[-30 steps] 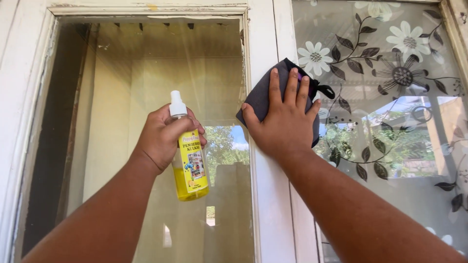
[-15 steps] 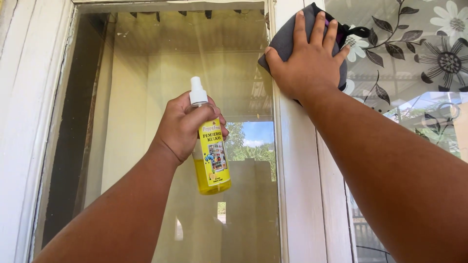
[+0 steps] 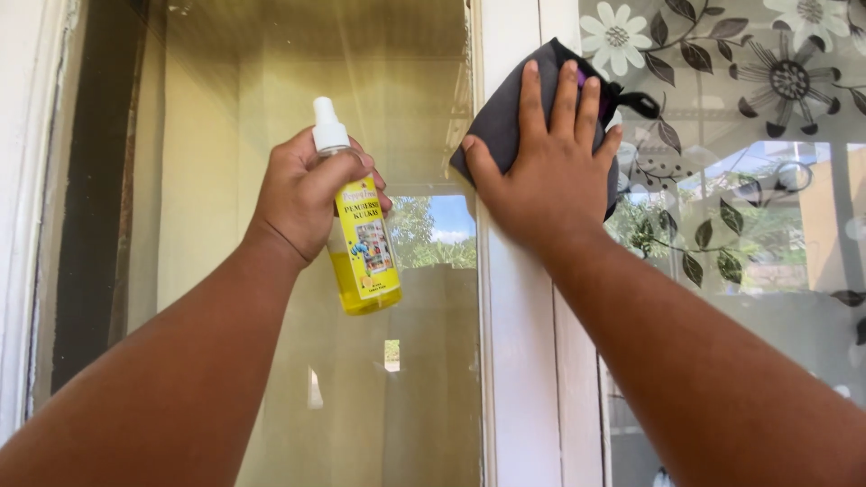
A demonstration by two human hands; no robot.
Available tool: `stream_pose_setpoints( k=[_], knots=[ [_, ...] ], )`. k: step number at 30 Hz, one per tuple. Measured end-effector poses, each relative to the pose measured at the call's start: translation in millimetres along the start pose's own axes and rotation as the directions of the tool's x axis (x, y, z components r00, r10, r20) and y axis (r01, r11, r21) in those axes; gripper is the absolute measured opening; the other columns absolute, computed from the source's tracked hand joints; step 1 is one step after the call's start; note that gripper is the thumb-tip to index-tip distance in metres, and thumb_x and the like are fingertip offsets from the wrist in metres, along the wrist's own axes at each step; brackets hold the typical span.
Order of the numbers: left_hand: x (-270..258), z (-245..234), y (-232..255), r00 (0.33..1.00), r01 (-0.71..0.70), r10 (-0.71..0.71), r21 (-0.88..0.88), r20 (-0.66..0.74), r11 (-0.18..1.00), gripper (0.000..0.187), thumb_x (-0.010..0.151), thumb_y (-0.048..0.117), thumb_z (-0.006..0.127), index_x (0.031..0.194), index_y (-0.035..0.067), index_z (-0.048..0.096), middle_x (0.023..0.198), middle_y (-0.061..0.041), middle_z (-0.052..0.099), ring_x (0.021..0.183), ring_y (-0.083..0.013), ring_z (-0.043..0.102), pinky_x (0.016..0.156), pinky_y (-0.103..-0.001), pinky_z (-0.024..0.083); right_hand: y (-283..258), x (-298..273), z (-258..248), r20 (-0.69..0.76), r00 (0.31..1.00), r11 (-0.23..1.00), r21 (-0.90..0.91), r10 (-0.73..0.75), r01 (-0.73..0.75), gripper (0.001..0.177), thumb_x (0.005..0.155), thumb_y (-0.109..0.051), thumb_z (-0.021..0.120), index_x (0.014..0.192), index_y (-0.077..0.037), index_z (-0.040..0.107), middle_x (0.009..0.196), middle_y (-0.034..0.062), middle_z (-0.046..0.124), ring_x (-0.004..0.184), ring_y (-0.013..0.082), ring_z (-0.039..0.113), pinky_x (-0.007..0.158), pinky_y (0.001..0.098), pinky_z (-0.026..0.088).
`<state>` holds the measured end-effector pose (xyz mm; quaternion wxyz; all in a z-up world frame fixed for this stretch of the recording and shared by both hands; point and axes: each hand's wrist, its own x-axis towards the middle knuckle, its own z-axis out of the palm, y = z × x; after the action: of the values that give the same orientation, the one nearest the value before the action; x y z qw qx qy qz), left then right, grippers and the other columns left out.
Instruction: Cleaning a glass window using a spray bottle and a cloth.
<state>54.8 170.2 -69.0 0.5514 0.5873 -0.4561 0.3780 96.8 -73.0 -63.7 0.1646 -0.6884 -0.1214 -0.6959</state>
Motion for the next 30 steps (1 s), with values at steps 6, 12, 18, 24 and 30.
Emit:
stream_pose_setpoints(
  k=[6, 12, 18, 24, 30],
  knots=[
    [-9, 4, -2, 0.999, -0.032, 0.031, -0.027, -0.019, 0.999, 0.014, 0.091, 0.010, 0.063, 0.097, 0.000, 0.056, 0.081, -0.014, 0.065, 0.067, -0.0242, 0.070, 0.065, -0.042, 0.062, 2, -40, -3, 0.028, 0.999, 0.999, -0.025, -0.024, 0.025, 0.094, 0.095, -0.064, 0.054, 0.166, -0.014, 0.019, 0.170, 0.0240, 0.011, 0.157, 0.0438, 0.007, 0.115, 0.0746, 0.011],
    [-9, 5, -14, 0.995, -0.083, 0.083, -0.007, -0.052, 0.996, 0.017, 0.088, 0.010, 0.063, 0.100, 0.000, 0.056, 0.083, -0.012, 0.065, 0.067, -0.0241, 0.071, 0.065, -0.041, 0.063, -2, -27, -8, 0.049, 0.999, 0.999, -0.040, -0.011, 0.013, 0.097, 0.090, -0.064, 0.054, 0.166, -0.015, 0.018, 0.169, 0.0245, 0.010, 0.155, 0.0450, 0.005, 0.113, 0.0758, 0.010],
    [-12, 6, -16, 0.989, -0.133, 0.137, 0.073, -0.053, 0.988, 0.021, 0.090, 0.011, 0.066, 0.103, -0.003, 0.057, 0.086, -0.010, 0.065, 0.075, -0.0226, 0.073, 0.070, -0.038, 0.062, 0, 30, -5, 0.087, 0.995, 0.998, -0.028, -0.053, 0.056, 0.096, 0.091, -0.063, 0.053, 0.166, -0.017, 0.015, 0.170, 0.0225, 0.008, 0.156, 0.0442, 0.003, 0.115, 0.0744, 0.011],
    [-13, 3, -23, 0.976, -0.203, 0.216, 0.207, -0.040, 0.957, 0.020, 0.093, 0.012, 0.066, 0.105, -0.002, 0.059, 0.090, -0.010, 0.067, 0.080, -0.0202, 0.071, 0.074, -0.037, 0.061, 1, 42, 6, 0.028, 1.000, 0.999, -0.044, -0.014, 0.015, 0.093, 0.095, -0.063, 0.052, 0.167, -0.018, 0.014, 0.170, 0.0224, 0.009, 0.156, 0.0430, 0.004, 0.116, 0.0738, 0.011],
    [-11, 1, -27, 0.969, -0.205, 0.237, 0.297, -0.076, 0.933, 0.020, 0.095, 0.013, 0.067, 0.106, -0.001, 0.060, 0.091, -0.009, 0.068, 0.081, -0.0184, 0.069, 0.075, -0.034, 0.058, 2, 8, -3, 0.023, 0.999, 0.999, 0.005, -0.033, 0.033, 0.094, 0.094, -0.065, 0.053, 0.166, -0.016, 0.018, 0.170, 0.0225, 0.012, 0.156, 0.0429, 0.007, 0.117, 0.0724, 0.012]
  ],
)
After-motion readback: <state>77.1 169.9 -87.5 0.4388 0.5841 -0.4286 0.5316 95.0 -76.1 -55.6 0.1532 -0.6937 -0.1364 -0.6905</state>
